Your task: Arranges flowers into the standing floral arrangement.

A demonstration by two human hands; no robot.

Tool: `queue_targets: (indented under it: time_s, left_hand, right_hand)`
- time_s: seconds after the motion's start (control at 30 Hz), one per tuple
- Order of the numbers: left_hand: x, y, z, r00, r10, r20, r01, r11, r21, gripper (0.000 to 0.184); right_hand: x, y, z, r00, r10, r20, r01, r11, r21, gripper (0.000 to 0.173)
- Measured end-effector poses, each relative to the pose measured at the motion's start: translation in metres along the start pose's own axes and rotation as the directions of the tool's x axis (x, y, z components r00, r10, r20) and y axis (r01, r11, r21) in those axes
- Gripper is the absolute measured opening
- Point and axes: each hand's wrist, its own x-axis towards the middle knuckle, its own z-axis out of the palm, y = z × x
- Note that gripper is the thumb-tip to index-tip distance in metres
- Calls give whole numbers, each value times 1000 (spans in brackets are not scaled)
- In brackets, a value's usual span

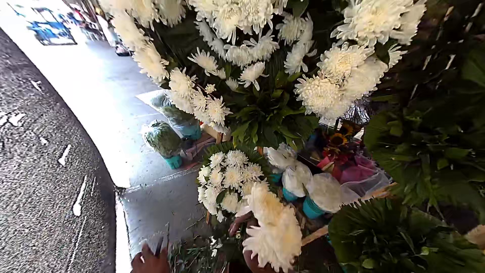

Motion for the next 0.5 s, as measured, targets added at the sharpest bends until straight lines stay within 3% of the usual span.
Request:
queue_targets:
  time_s: [0.03,0.1,0.17,0.23,0.27,0.37,0.43,0.5]
  left_hand:
    - [-2,-2,-11,997,60,-44,-58,997,48,63]
    - [-20,20,-39,955,296,-7,-296,955,-36,49]
    - [-44,60,-62,802,567,186,-494,806,-326,47]
    - [-66,105,-71,619,725,301,-466,648,-602,55]
    - [-74,121,-70,582,753,307,-426,604,-673,55]
    - [-79,137,-54,661,706,253,-345,586,-733,47]
    - [-71,135,-48,712,662,235,-310,597,-740,44]
    - [-61,129,-45,718,658,225,-323,603,-730,42]
  right_hand:
    - [29,14,9,989,-94,-115,111,982,150,31]
    - [68,8,12,976,-155,-154,208,876,436,35]
    - [80,-3,16,990,-133,-35,129,806,578,47]
    - [83,-11,26,989,-114,90,35,787,615,55]
    - [84,-17,32,991,-73,114,-15,779,627,54]
    - [89,-32,45,990,140,2,-109,759,642,36]
    - [101,-33,45,972,209,-111,-95,775,625,33]
    - [108,-28,41,966,237,-100,-130,785,606,31]
